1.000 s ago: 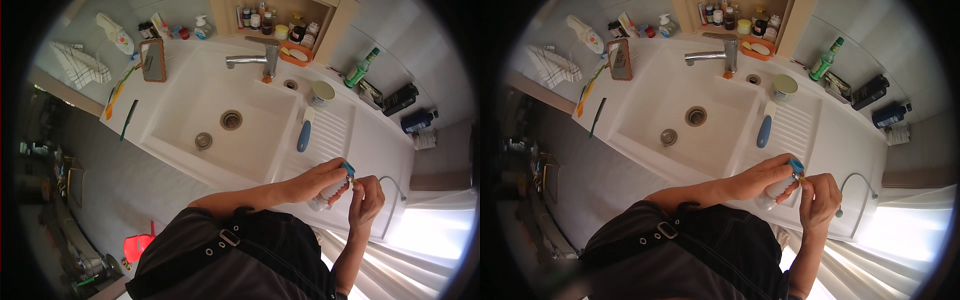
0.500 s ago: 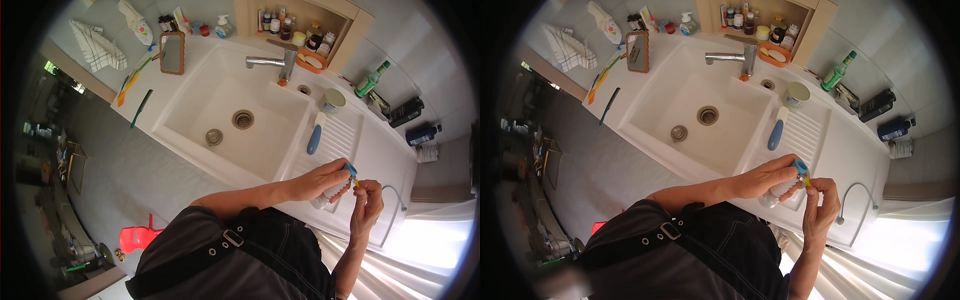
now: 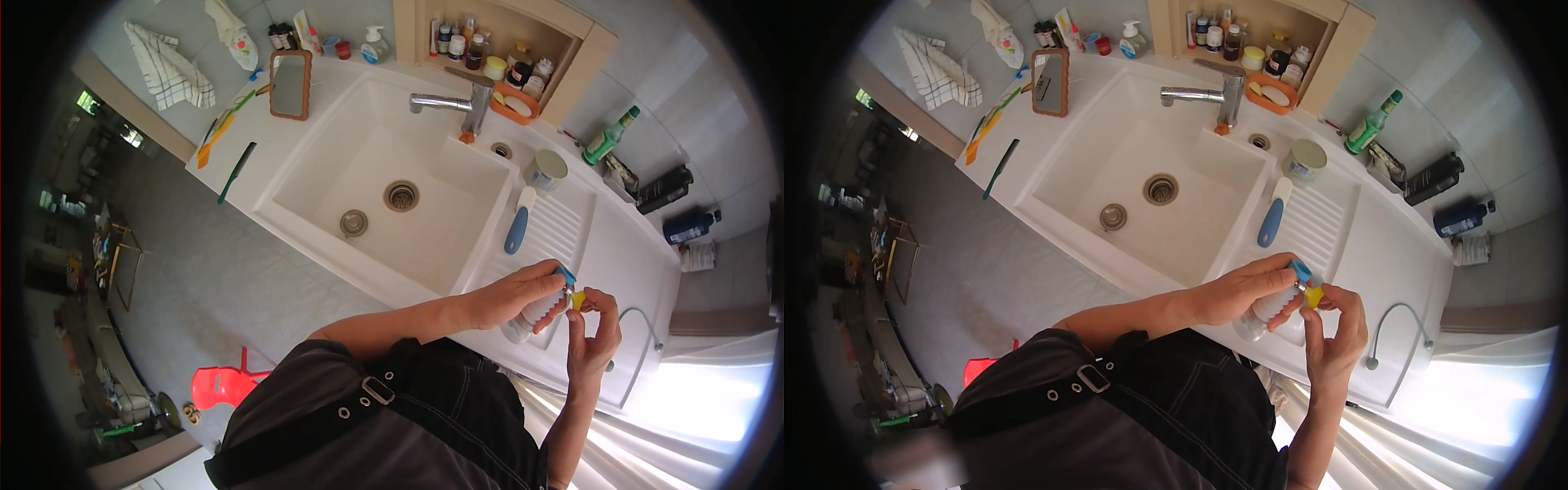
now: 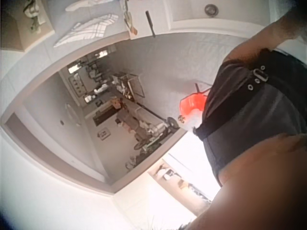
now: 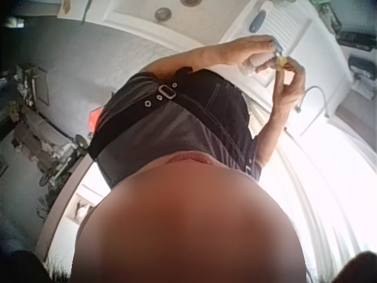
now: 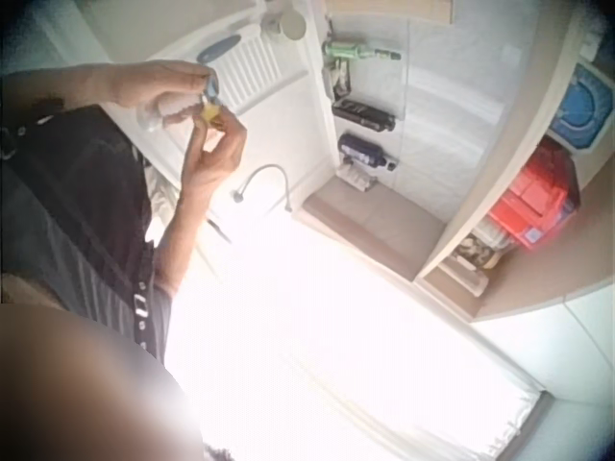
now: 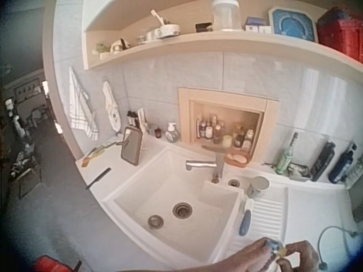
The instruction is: The recorder is assembling small plastic and metal components, including a yellow cap, clear tube, and blue ring, at a sink counter.
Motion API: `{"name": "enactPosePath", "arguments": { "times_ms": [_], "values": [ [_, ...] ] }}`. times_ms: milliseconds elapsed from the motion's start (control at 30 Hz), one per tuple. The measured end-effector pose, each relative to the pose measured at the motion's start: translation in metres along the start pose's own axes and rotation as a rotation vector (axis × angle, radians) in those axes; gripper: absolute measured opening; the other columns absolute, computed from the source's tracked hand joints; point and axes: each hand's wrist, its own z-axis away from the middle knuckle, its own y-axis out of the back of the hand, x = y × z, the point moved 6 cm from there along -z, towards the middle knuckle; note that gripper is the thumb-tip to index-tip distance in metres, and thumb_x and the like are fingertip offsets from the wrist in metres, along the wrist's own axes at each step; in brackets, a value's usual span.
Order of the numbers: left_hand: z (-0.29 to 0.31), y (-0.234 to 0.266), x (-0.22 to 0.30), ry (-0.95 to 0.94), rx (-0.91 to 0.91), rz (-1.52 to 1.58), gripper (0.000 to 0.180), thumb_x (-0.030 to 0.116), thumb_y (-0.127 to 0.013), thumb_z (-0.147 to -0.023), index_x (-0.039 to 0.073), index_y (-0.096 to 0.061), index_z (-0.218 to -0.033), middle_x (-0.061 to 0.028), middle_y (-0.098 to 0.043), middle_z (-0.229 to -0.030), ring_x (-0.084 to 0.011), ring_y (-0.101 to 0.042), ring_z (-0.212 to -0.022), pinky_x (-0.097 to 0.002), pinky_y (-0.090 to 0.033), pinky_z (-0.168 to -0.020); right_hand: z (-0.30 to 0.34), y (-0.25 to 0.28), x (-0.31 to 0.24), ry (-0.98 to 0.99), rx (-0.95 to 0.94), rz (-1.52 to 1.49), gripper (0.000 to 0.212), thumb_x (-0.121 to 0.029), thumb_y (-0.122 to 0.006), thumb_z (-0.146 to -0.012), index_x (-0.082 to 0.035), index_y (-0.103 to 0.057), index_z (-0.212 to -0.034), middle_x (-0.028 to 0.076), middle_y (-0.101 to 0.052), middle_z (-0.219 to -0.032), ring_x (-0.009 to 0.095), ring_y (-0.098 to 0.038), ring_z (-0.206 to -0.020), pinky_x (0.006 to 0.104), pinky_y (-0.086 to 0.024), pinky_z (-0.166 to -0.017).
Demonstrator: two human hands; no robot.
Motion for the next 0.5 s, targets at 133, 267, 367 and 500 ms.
{"name": "enactPosePath", "arguments": {
  "times_ms": [133, 267, 367, 500],
  "values": [
    [-0.003, 0.007, -0.014, 0.049, 0.037, 0.158, 0.031, 0.036, -0.038, -0.103, 0.007, -0.045, -0.111, -0.0051, -0.055, -0.085, -0.0130, -0.055, -0.065, -0.0280, -0.048, -0.061, -0.003, -0.001, -0.004, 0.150, -0.009, 0.154, 0.026, -0.005, -0.074, -0.075, -0.002, -0.059, -0.095, 0.009, -0.062, -0.080, 0.026, -0.061, -0.071, 0.0335, -0.049, -0.063],
    [0.004, -0.002, -0.008, 0.098, -0.010, 0.049, 0.037, 0.039, -0.035, -0.103, 0.005, -0.047, -0.112, -0.0080, -0.055, -0.082, -0.0162, -0.056, -0.065, -0.0297, -0.048, -0.061, -0.007, -0.002, -0.002, 0.231, -0.038, 0.160, 0.013, -0.007, -0.070, -0.079, -0.004, -0.058, -0.082, 0.008, -0.062, -0.076, 0.028, -0.059, -0.065, 0.0366, -0.047, -0.057],
    [-0.004, -0.004, -0.005, 0.069, 0.008, 0.040, 0.037, 0.037, -0.034, -0.103, 0.004, -0.046, -0.114, -0.0091, -0.054, -0.083, -0.0177, -0.055, -0.066, -0.0306, -0.047, -0.063, -0.003, -0.008, 0.022, -0.361, -0.119, -0.234, 0.023, -0.020, -0.057, -0.093, -0.002, -0.057, -0.079, 0.007, -0.056, -0.063, 0.019, -0.057, -0.058, 0.0326, -0.043, -0.052],
    [-0.011, -0.009, -0.004, 0.027, -0.009, -0.149, 0.039, 0.038, -0.034, -0.102, 0.003, -0.046, -0.115, -0.0096, -0.052, -0.084, -0.0180, -0.054, -0.067, -0.0316, -0.046, -0.064, 0.014, -0.015, 0.046, -0.783, -0.222, -0.695, 0.041, -0.034, -0.045, -0.100, 0.000, -0.059, -0.084, 0.004, -0.054, -0.058, 0.011, -0.054, -0.059, 0.0262, -0.041, -0.051]
  ]
}}
